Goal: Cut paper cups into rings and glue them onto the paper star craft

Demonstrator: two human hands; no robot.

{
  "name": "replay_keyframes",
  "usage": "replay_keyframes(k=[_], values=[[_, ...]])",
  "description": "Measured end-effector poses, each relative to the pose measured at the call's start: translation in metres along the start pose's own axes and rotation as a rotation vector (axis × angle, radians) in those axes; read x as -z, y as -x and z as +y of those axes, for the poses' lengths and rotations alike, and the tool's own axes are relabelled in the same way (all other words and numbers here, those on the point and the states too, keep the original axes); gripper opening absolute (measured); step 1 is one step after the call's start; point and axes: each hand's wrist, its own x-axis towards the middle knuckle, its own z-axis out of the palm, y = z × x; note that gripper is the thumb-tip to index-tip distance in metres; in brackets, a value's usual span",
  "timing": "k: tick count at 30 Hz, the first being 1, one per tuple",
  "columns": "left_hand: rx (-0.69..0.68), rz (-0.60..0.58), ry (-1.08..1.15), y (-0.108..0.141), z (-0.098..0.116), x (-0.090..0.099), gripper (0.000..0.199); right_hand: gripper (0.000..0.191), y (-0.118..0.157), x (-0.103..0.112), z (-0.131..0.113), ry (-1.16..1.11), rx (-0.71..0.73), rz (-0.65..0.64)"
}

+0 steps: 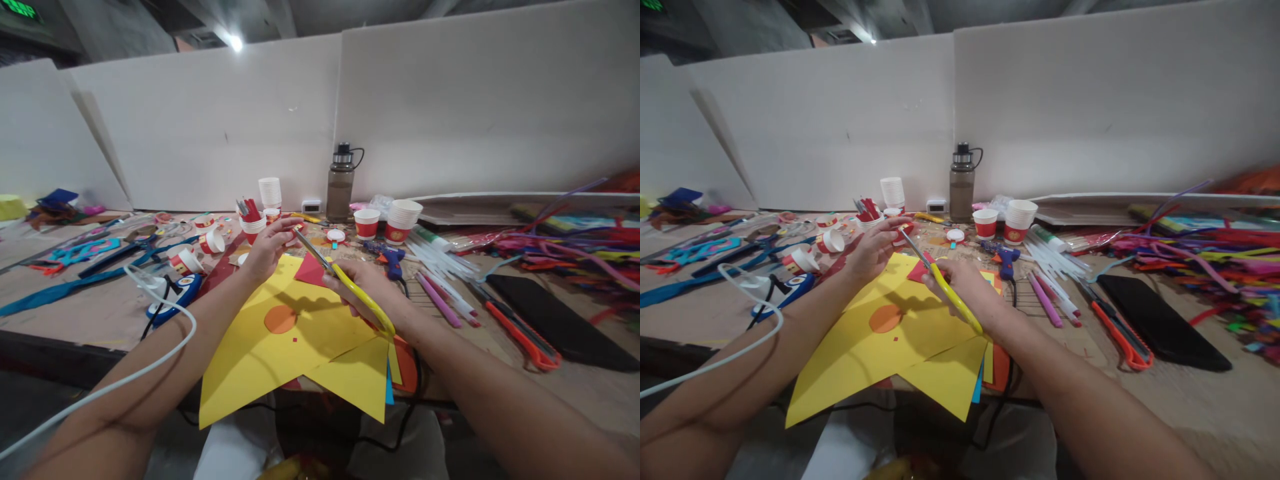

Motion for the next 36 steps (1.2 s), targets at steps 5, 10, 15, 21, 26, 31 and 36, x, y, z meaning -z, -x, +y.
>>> replay_keyframes(k=[5, 10, 15, 21, 26, 31, 36], values=[[0.027, 0.016, 0.015, 0.000, -0.001, 0.001, 0.039, 0.024, 0.001, 0.001, -0.001, -0.024, -0.023, -0.010], [0.037, 0.012, 0.035, 0.000, -0.002, 0.000, 0.037, 0.024, 0.000, 0.000, 0.001, 0.009, -0.018, -0.014], [0.038, 0.002, 0.039, -0.001, -0.003, 0.000, 0.035, 0.025, -0.001, -0.005, 0.003, 0.050, -0.009, 0.041], [0.046, 0.003, 0.052, 0.001, -0.002, -0.003, 0.035, 0.021, 0.000, -0.008, -0.001, 0.099, -0.002, 0.117], [0.056, -0.005, 0.065, 0.001, -0.001, -0.004, 0.036, 0.021, 0.000, -0.008, -0.001, 0.123, 0.022, 0.144], [0.069, -0.014, 0.078, 0.001, -0.001, -0.003, 0.036, 0.024, -0.003, -0.007, 0.004, 0.179, 0.096, 0.158], [0.048, -0.012, 0.062, 0.001, 0.002, -0.004, 0.040, 0.024, -0.004, -0.004, 0.012, 0.182, 0.244, 0.089]])
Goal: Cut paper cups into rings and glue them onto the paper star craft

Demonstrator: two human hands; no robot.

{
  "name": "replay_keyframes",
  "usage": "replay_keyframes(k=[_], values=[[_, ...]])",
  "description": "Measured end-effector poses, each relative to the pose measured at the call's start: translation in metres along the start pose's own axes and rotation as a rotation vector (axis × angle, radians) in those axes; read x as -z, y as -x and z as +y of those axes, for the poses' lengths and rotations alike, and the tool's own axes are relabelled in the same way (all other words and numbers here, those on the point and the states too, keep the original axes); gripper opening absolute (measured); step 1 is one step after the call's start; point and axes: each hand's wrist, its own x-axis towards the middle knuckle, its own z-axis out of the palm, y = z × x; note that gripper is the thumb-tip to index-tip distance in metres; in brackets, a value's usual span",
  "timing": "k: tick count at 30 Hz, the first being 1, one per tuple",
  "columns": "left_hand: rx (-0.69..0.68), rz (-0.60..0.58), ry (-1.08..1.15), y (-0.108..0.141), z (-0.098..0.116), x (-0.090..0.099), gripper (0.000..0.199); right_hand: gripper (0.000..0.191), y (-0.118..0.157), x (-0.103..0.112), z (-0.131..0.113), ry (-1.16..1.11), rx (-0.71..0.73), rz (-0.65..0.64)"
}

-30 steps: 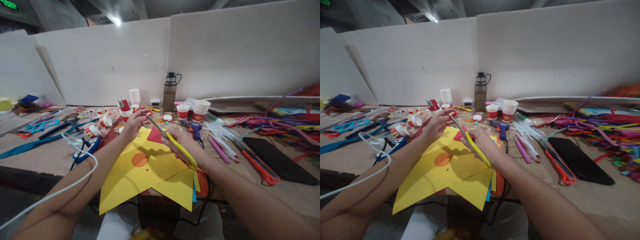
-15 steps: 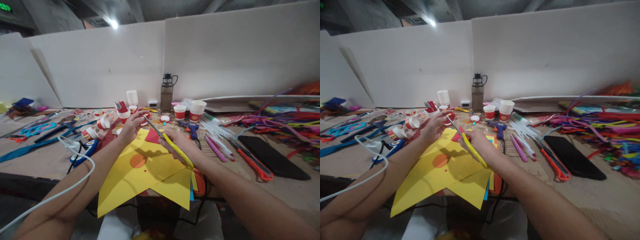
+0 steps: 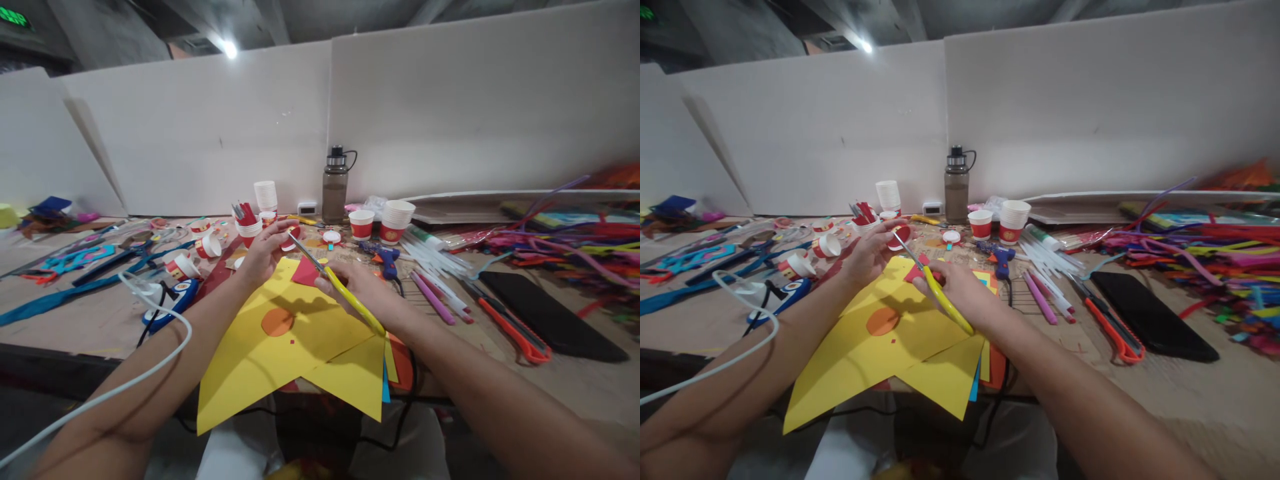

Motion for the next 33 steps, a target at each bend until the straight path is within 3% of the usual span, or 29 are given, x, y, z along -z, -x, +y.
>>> replay_keyframes(k=[5, 10, 14, 33], values=[[-0.014, 0.010, 0.016, -0.001, 0.002, 0.001, 0.044, 0.026, 0.002, 0.007, -0.002, -0.099, -0.011, -0.026], [-0.027, -0.022, -0.006, -0.002, -0.001, 0.005, 0.040, 0.028, 0.004, 0.013, -0.008, -0.194, -0.171, -0.104], [-0.029, -0.032, -0.048, -0.001, -0.003, 0.006, 0.040, 0.029, 0.005, 0.008, -0.007, -0.283, -0.256, -0.065], [-0.034, -0.042, -0.044, -0.002, -0.004, 0.005, 0.036, 0.029, 0.005, 0.007, -0.009, -0.289, -0.340, -0.070]])
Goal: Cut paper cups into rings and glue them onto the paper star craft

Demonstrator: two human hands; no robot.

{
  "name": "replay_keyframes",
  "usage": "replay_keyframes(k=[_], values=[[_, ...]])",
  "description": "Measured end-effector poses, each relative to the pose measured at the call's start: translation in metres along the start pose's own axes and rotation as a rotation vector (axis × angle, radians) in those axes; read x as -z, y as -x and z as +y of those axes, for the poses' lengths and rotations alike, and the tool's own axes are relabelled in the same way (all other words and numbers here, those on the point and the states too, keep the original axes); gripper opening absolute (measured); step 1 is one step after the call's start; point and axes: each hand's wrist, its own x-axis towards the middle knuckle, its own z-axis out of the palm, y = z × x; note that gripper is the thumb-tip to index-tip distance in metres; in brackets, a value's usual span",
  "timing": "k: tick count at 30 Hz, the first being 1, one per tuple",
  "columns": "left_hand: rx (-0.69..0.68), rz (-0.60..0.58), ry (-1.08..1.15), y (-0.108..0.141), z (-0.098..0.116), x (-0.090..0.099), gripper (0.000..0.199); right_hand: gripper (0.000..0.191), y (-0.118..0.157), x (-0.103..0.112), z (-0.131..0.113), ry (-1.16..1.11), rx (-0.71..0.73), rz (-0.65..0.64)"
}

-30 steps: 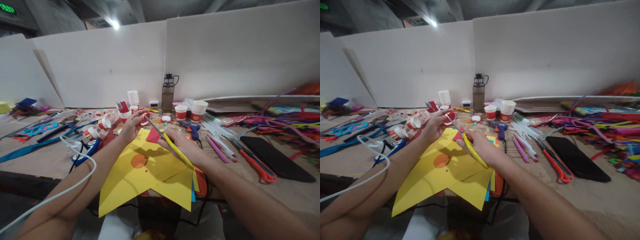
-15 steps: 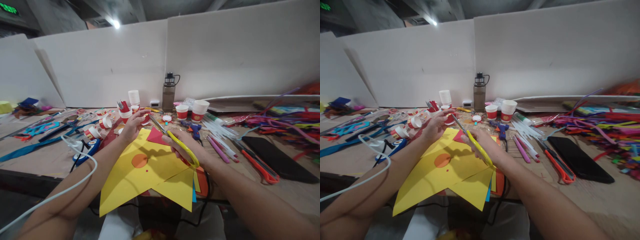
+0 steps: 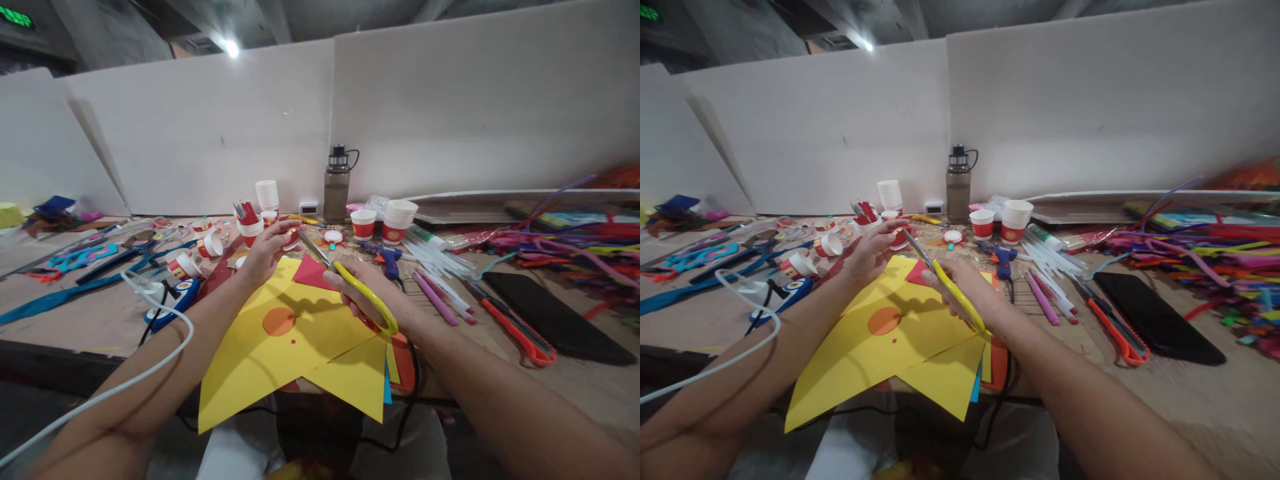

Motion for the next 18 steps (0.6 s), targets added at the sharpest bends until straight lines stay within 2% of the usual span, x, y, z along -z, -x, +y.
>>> replay_keyframes(k=[14, 18], values=[[-0.024, -0.010, -0.043, 0.0003, -0.0009, -0.0018, 0.035, 0.036, -0.0011, -0.0036, 0.0050, 0.014, -0.004, 0.018], [-0.075, -0.004, -0.128, -0.0003, -0.0047, -0.0013, 0.039, 0.036, -0.0006, -0.0055, 0.0040, 0.010, -0.011, 0.028]])
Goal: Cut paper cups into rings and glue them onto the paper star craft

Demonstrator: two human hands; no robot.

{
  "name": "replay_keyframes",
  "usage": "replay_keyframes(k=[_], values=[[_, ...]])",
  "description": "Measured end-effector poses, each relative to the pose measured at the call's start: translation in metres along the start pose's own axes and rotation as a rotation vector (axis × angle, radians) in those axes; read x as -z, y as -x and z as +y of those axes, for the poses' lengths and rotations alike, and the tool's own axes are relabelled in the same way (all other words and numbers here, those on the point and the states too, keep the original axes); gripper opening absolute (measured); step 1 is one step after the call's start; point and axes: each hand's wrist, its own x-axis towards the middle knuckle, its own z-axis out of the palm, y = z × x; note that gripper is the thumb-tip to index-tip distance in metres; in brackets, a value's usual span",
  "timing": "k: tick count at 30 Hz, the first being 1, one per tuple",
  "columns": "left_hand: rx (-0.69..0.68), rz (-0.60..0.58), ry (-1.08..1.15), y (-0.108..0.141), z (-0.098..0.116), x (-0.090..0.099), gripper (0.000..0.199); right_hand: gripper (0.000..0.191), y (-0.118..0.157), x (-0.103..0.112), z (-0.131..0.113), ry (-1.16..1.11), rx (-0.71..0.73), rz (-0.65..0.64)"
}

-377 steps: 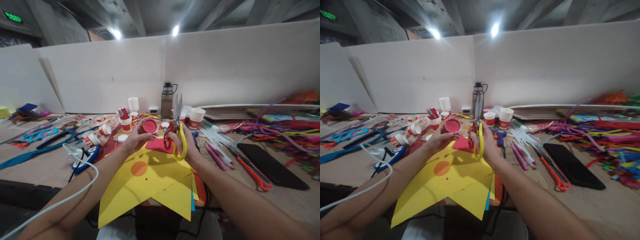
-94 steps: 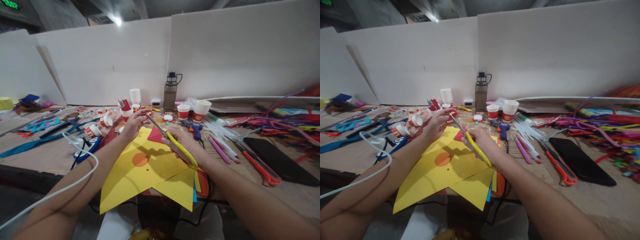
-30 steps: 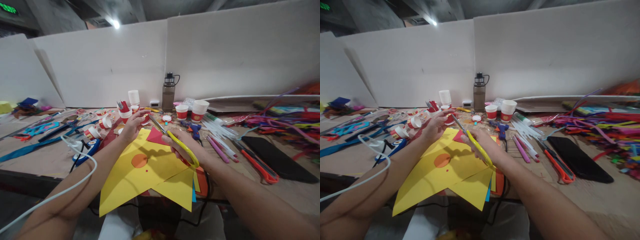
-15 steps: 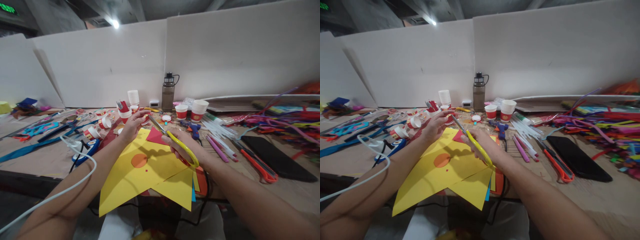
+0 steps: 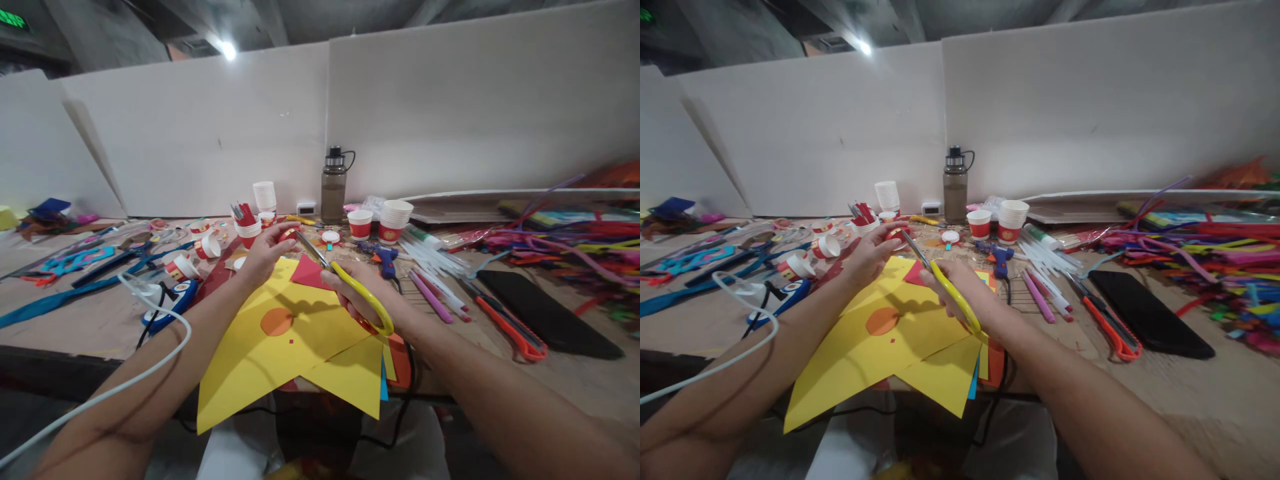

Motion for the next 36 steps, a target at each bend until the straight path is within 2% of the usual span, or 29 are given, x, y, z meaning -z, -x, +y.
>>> replay_keyframes(k=[6, 13, 16, 18, 20, 22, 24, 28, 36], values=[[-0.057, 0.069, -0.168, 0.001, -0.002, -0.003, 0.033, 0.033, 0.001, 0.000, -0.004, 0.005, 0.008, -0.027], [-0.018, 0.145, -0.169, 0.000, -0.004, 0.001, 0.025, 0.034, 0.006, 0.005, -0.011, -0.078, 0.053, -0.155], [0.012, 0.168, -0.130, -0.003, -0.004, 0.005, 0.023, 0.035, 0.007, 0.006, -0.010, -0.045, 0.072, -0.157], [0.052, 0.151, -0.079, -0.003, -0.003, 0.007, 0.024, 0.033, 0.005, 0.009, -0.007, -0.001, 0.125, -0.098], [0.096, 0.124, -0.031, -0.003, -0.002, 0.007, 0.027, 0.030, 0.000, 0.013, -0.002, 0.088, 0.217, 0.020], [0.133, 0.103, 0.001, -0.003, -0.002, 0.008, 0.030, 0.029, -0.007, 0.019, 0.004, 0.241, 0.308, 0.160], [0.157, 0.087, 0.022, -0.003, -0.001, 0.008, 0.033, 0.029, -0.014, 0.025, 0.010, 0.421, 0.363, 0.246], [0.166, 0.046, 0.055, -0.003, 0.000, 0.009, 0.033, 0.033, -0.023, 0.032, 0.021, 0.678, 0.404, 0.296], [0.229, 0.023, 0.045, 0.000, 0.008, 0.004, 0.027, 0.043, -0.023, 0.029, 0.025, 0.829, 0.363, 0.347]])
